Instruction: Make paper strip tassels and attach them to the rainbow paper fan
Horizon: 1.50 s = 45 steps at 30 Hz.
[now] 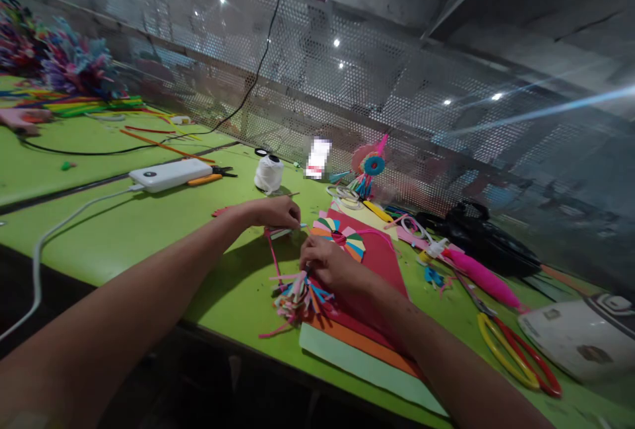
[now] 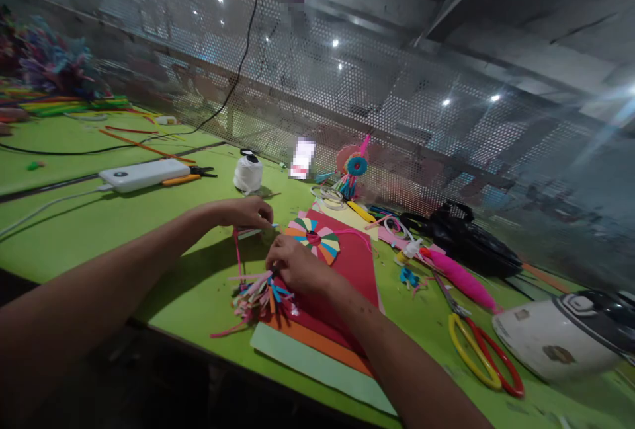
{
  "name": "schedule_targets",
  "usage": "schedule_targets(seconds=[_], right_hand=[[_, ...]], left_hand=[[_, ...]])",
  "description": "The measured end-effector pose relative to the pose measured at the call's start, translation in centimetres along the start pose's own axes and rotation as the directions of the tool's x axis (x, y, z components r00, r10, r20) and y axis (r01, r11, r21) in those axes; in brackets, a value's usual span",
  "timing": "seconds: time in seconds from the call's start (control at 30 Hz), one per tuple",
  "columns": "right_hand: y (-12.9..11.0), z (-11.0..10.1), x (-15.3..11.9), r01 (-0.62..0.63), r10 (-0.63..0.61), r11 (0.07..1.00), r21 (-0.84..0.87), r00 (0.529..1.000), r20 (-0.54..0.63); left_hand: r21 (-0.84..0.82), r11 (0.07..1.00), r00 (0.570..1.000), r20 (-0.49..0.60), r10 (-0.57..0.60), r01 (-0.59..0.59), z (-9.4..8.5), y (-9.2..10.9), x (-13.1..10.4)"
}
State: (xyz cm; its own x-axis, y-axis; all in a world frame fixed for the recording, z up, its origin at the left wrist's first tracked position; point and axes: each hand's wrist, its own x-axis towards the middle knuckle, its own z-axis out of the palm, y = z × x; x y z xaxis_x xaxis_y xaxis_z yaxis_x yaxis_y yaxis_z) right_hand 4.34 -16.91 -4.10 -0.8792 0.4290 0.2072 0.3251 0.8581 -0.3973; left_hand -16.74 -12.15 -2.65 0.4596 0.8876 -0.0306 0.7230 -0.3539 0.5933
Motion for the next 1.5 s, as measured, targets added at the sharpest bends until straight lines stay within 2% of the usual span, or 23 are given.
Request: schedule_targets(seconds=[0.13, 0.3, 0.4, 0.5, 0.6, 0.73, 0.83, 0.93, 1.0, 1.03, 1.1, 1.17, 1.27, 1.37, 1.5], right_hand=[[-0.6, 0.0, -0.4, 0.051, -0.049, 0.998, -0.038, 0.997, 0.059], [-2.5, -1.3, -0.6, 0.077, -0.028, 0.972, -0.221, 0.975, 0.219], [-2.9, -2.5, 0.0, 0.124, -0.062, 0.977, -0.175, 0.944, 0.324], [-2.3, -3.5, 0.5, 0.12, -0.097, 0.992, -0.045, 0.932, 0.35], [-1.3, -3.9, 0.6, 0.049, -0.093, 0.988, 0.147, 0.945, 0.314], [-1.1, -3.4, 0.3, -0.184, 0.109, 0.883, 0.432, 0.975, 0.192], [-1.2, -3.2, -0.4, -0.234, 0.251, 0.837, 0.495, 0.967, 0.033], [0.4, -3.9, -1.8, -0.292, 0.362, 0.898, 0.329, 0.916, -0.174], [2.6, -5.0, -3.4, -0.415, 0.429, 0.903, 0.11, 0.861, -0.272], [4.0, -5.7, -4.3, -0.499, 0.472, 0.866, -0.019, 0.83, -0.296], [6.6, -6.9, -6.1, -0.566, 0.515, 0.817, -0.111, 0.803, -0.301], [8.7, -7.6, -7.5, -0.589, 0.534, 0.792, -0.162, 0.797, -0.282], [10.5, -7.5, -8.2, -0.592, 0.543, 0.781, -0.2, 0.801, -0.252], [11.5, -6.5, -7.2, -0.599, 0.557, 0.776, -0.197, 0.798, -0.23], [12.5, -6.0, -5.4, -0.645, 0.612, 0.751, -0.141, 0.76, -0.219]], left_hand=[[-0.044, 0.997, 0.998, -0.004, -0.065, 0.064, 0.6, -0.1, 0.1], [0.049, 0.994, 0.995, -0.034, -0.097, 0.099, 0.7, -0.1, 0.9], [0.135, 0.99, 0.998, -0.036, -0.044, 0.049, 0.5, 0.1, 1.2], [0.224, 0.975, 0.999, -0.036, 0.019, -0.01, 0.3, 0.7, 1.2], [0.292, 0.955, 0.997, -0.041, 0.071, -0.056, 0.5, 1.4, 0.8], [0.332, 0.939, 0.993, -0.046, 0.109, -0.088, 1.1, 1.9, 0.3], [0.349, 0.934, 0.996, -0.024, 0.085, -0.071, 1.5, 1.7, 0.2], [0.375, 0.927, 0.999, -0.028, 0.037, -0.024, 1.6, 1.7, 0.0], [0.389, 0.921, 1.0, -0.023, -0.003, 0.012, 1.7, 2.5, -0.6], [0.404, 0.914, 0.999, -0.017, -0.029, 0.034, 1.8, 3.1, -0.9], [0.455, 0.887, 0.997, -0.012, -0.078, 0.075, 2.2, 4.7, -1.9], [0.526, 0.847, 0.997, -0.034, -0.076, 0.083, 3.0, 6.1, -2.8], [0.585, 0.806, 0.995, -0.075, -0.061, 0.093, 4.0, 7.4, -3.9], [0.625, 0.775, 0.996, -0.078, -0.052, 0.089, 4.5, 7.4, -3.9], [0.621, 0.777, 0.994, -0.1, -0.054, 0.105, 4.3, 6.4, -2.8]])
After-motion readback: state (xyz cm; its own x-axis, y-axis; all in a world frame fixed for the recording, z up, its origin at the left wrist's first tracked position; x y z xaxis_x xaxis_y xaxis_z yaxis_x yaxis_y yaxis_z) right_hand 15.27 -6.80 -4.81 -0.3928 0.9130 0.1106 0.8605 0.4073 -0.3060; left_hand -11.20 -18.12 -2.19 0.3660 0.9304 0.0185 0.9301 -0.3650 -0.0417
